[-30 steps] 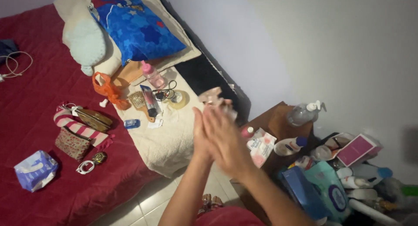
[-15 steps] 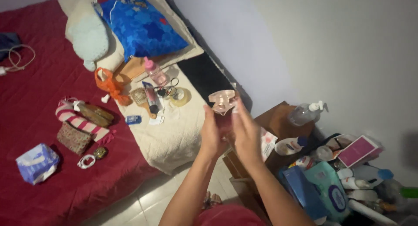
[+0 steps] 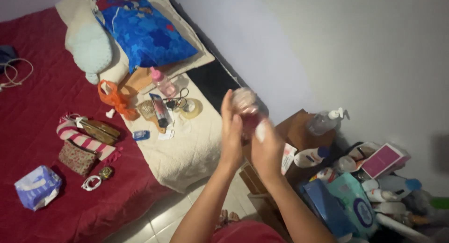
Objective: The person tidies a bedroom by picking up various personal care items from a cluttered bedside table and placing them into a white basket. They handle bottles, tubes, and boxes one by one, moving them from the table surface into the container.
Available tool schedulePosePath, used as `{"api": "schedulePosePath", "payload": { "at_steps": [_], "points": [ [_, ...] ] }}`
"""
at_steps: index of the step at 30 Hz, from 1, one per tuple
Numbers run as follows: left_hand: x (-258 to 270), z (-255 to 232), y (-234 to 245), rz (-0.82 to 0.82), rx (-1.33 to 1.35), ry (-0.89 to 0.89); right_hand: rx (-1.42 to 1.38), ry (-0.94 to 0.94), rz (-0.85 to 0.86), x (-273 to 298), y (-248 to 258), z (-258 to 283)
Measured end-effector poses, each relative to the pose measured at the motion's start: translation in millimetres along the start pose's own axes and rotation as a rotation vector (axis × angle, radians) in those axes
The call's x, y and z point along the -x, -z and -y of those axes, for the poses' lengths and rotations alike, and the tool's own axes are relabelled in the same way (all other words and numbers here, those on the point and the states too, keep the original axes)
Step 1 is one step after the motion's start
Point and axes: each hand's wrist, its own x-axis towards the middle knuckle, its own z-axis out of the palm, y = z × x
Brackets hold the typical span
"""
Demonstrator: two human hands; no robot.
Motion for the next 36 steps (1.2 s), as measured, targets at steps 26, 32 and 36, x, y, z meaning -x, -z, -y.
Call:
{"api": "schedulePosePath", "payload": {
  "at_steps": [26,32,36],
  "points": [
    [-4.7,3.5,8.1,0.274,0.843,0.158,0.105,0.458,0.281,-25.6,8.0,64.0],
    [-16.5,21.5,0.5,0.04,0.844,0.045,-0.079,0.144,0.063,-4.8,-19.2,12.6],
    [-25.9,46.6,8.1,-0.128,0.965,-0.041,-0.254,0.326,0.06,17.5,-28.3,16.8]
  ]
}}
